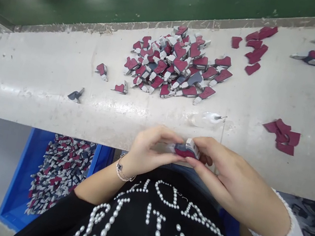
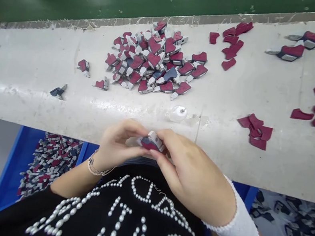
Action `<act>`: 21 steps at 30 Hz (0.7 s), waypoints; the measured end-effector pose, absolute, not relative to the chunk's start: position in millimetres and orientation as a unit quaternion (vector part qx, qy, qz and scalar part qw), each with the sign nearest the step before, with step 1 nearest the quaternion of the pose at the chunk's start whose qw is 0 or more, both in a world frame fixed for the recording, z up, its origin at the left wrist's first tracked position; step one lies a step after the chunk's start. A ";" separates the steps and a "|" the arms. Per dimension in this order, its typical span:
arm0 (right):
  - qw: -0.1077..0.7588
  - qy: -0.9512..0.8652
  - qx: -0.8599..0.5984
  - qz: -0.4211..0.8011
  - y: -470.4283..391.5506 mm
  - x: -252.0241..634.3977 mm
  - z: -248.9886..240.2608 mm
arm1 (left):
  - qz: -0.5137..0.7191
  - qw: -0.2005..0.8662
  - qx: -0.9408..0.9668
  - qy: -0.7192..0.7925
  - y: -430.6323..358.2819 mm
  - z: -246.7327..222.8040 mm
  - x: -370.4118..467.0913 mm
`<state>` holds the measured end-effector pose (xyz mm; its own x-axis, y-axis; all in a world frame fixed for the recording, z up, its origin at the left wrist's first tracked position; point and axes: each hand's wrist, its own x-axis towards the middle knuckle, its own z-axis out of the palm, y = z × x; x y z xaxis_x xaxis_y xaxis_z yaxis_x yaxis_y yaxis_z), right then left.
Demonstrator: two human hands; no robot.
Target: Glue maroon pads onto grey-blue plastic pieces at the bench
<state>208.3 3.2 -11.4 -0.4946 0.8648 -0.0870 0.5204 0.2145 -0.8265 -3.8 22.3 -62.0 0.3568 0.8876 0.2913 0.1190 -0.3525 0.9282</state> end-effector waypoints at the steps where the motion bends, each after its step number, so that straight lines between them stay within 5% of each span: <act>1: 0.202 -0.761 -0.465 0.404 3.5 208.0 -13.1 | 0.404 0.453 0.694 0.387 21.4 -60.2 -4.7; 21: 0.173 -0.832 -0.401 0.343 8.3 214.1 -17.5 | 0.319 0.639 0.550 0.433 19.0 -58.5 -0.9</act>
